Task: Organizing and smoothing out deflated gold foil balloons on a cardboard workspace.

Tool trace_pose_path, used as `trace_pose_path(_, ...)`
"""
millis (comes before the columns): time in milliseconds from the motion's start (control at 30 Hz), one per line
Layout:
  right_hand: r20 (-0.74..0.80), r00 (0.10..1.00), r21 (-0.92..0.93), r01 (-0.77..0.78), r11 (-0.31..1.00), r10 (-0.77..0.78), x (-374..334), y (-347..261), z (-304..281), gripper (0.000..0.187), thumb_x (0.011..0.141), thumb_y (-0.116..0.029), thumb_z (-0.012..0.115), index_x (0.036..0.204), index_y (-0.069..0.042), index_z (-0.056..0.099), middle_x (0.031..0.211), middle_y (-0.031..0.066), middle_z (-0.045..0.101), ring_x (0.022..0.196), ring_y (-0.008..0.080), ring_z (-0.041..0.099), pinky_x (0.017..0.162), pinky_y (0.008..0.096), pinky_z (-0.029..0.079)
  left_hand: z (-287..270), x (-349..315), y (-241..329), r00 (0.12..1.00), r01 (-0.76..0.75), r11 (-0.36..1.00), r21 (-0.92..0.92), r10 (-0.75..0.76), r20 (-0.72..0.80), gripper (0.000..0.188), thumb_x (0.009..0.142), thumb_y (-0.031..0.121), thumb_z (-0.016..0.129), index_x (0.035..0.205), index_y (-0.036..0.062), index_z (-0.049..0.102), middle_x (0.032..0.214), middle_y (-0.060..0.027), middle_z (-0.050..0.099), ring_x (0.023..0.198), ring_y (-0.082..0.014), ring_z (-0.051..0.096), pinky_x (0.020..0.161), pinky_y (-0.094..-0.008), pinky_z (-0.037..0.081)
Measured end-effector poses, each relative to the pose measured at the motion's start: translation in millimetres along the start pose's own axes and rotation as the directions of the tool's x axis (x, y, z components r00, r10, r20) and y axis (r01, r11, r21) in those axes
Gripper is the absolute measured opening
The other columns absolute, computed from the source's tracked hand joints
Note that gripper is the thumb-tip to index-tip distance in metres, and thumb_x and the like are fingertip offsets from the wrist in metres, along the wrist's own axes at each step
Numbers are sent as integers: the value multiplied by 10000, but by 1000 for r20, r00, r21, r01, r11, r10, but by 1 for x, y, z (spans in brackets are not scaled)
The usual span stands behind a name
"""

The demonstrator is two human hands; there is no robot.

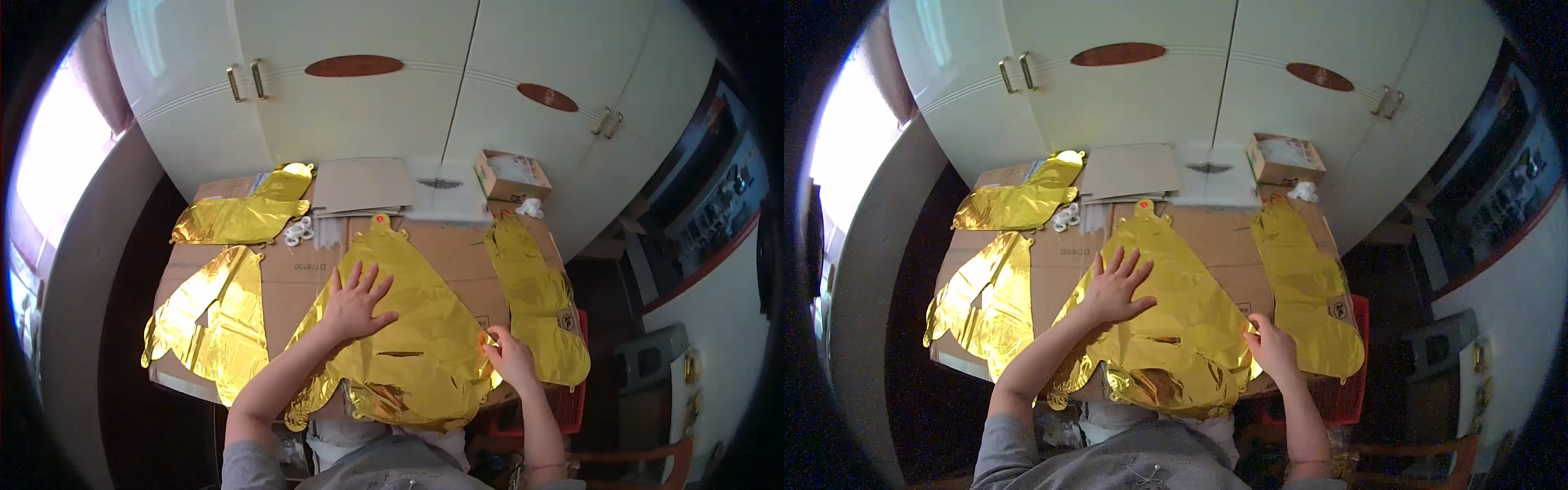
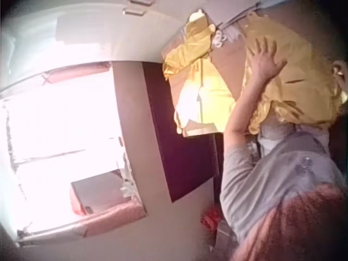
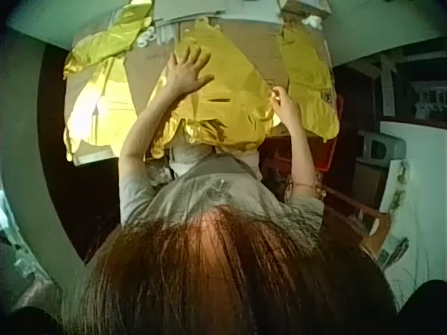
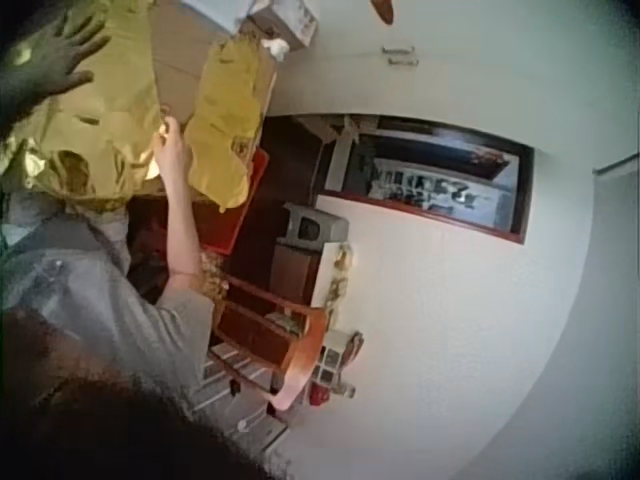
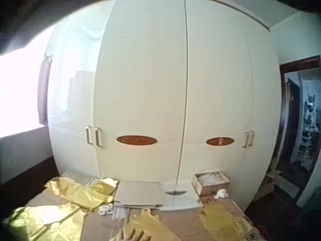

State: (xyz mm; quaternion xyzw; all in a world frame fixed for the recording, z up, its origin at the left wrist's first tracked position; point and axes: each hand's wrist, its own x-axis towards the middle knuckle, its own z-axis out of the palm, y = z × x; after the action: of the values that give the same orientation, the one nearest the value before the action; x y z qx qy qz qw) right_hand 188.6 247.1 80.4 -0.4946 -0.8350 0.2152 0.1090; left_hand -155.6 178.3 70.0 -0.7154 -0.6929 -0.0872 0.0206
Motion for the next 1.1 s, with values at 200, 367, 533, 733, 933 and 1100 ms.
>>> trace_pose_path(200, -163, 984, 59, 86, 995, -75, 0, -11, 7, 230, 858, -201, 642, 1070, -129, 592, 799, 117, 673, 693, 310, 662, 594, 407, 507, -4, -3, -3, 999, 27, 1000, -5, -27, 34, 792, 834, 689, 463, 1460, 215, 361, 1514, -138, 324, 1399, -445, 236, 1061, -714, 147)
trace_pose_path(367, -252, 961, 14, 124, 992, -117, 3, -5, 15, 183, 860, -173, 628, 1034, -118, 614, 804, 117, 670, 698, 310, 662, 602, 406, 509, -5, 0, -3, 998, 43, 999, -1, -43, 38, 793, 840, 701, 442, 1467, 225, 350, 1521, -137, 310, 1406, -451, 214, 1058, -720, 141)
trace_pose_path(533, -318, 919, -254, 155, 955, -234, 1, -3, 20, 243, 859, -217, 623, 1085, -130, 601, 861, 97, 654, 733, 310, 647, 597, 414, 515, -1, -2, -5, 999, 35, 999, 14, -36, 25, 797, 847, 711, 418, 1475, 226, 338, 1522, -142, 307, 1415, -443, 195, 1055, -727, 121)
trace_pose_path(733, -301, 896, -463, 162, 871, -327, 3, -6, 19, 337, 803, -193, 643, 1120, -88, 602, 1028, 112, 601, 956, 298, 571, 785, 423, 494, 2, -5, -6, 999, 19, 999, 33, -18, -30, 787, 858, 719, 383, 1466, 221, 355, 1513, -145, 326, 1418, -438, 192, 1051, -737, 91)
trace_pose_path(933, -266, 870, -327, 323, 888, -414, 2, -8, 19, 286, 820, -82, 589, 1092, -113, 671, 1144, 94, 602, 1067, 314, 544, 905, 469, 435, 1, -8, -7, 999, 23, 999, 48, -21, -34, 788, 862, 720, 372, 1464, 212, 359, 1505, -130, 352, 1420, -420, 204, 1050, -739, 94)
trace_pose_path(1100, -255, 890, -296, 301, 907, -379, 0, -8, 20, 271, 837, -54, 563, 1072, -117, 684, 1191, 93, 600, 1105, 317, 533, 933, 462, 429, 0, -8, -7, 999, 50, 999, 22, -50, 5, 777, 865, 724, 349, 1463, 230, 365, 1522, -103, 331, 1435, -393, 183, 1059, -736, 58)
